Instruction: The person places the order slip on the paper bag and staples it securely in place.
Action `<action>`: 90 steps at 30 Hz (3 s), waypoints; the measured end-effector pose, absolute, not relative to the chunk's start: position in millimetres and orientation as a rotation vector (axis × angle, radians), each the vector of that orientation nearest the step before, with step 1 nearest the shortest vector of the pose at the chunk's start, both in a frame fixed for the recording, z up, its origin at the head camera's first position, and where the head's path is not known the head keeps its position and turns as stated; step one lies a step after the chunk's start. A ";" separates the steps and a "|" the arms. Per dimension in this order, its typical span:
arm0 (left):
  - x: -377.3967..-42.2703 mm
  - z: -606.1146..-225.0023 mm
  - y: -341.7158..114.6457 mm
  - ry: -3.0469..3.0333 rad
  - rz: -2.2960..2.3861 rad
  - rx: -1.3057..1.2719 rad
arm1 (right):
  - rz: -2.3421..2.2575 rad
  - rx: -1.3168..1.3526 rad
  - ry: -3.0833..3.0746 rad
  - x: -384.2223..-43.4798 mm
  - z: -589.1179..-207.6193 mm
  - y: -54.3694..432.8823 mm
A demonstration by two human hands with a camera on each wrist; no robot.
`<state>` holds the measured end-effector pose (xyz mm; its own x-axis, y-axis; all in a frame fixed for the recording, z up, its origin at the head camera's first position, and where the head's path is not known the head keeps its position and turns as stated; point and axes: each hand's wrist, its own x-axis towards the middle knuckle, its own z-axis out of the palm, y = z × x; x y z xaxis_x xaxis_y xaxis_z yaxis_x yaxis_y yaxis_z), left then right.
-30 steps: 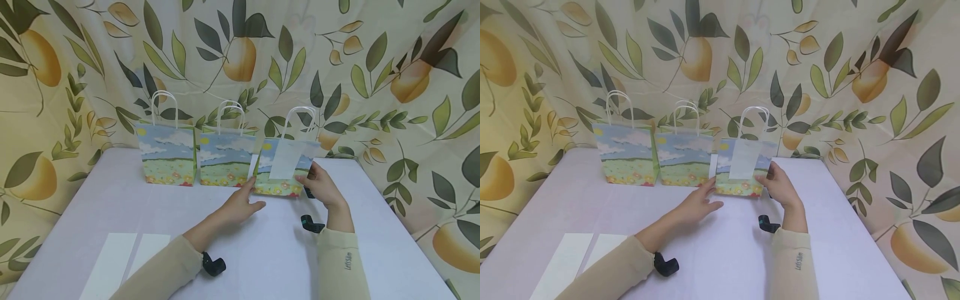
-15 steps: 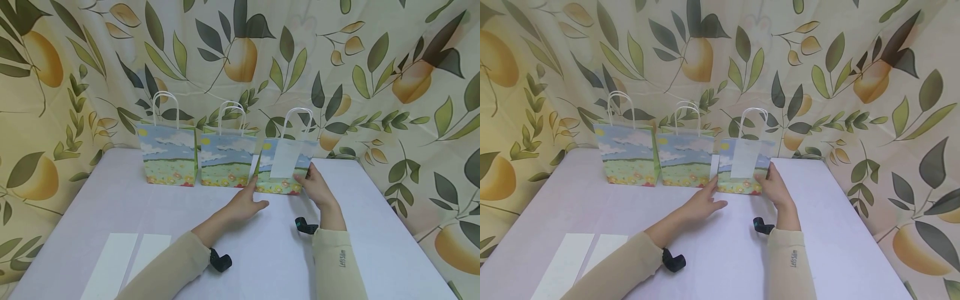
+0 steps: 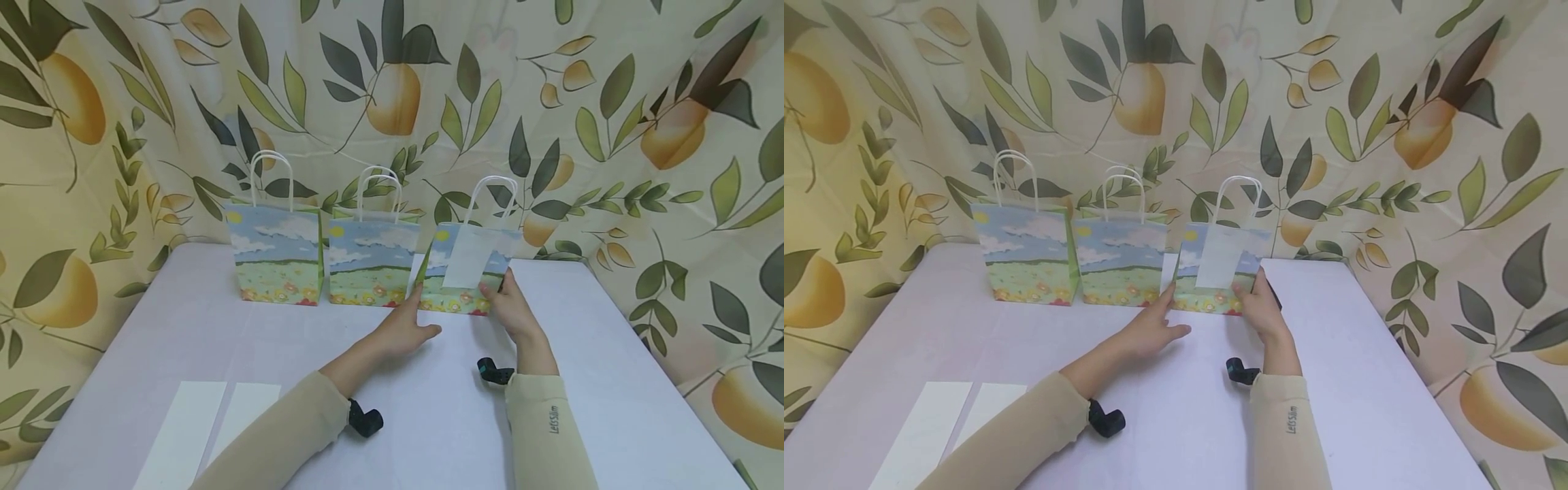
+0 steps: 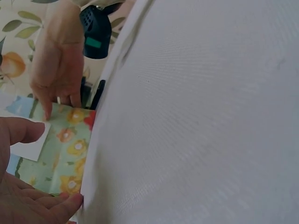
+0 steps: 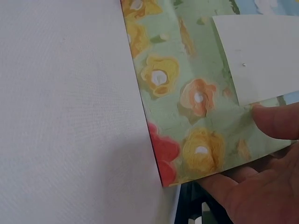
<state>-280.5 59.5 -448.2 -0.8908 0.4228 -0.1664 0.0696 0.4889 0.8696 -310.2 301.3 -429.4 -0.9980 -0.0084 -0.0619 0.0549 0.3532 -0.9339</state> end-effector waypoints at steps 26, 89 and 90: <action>-262.4 -438.2 32.4 2.458 1.232 0.508 | -1.794 0.260 2.784 -294.7 -380.2 301.2; -263.3 -397.9 -93.1 2.740 1.586 0.440 | -1.633 -0.416 2.702 -281.3 -380.9 189.7; -264.1 -398.1 -93.1 2.739 1.583 0.438 | -1.623 -0.420 2.698 -281.8 -382.4 188.8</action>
<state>-264.1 -93.1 -398.1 -0.9611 0.2093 0.1804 0.2608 0.4713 0.8425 -281.8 188.8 -382.4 -0.9644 -0.2071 0.1642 -0.2421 0.4431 -0.8631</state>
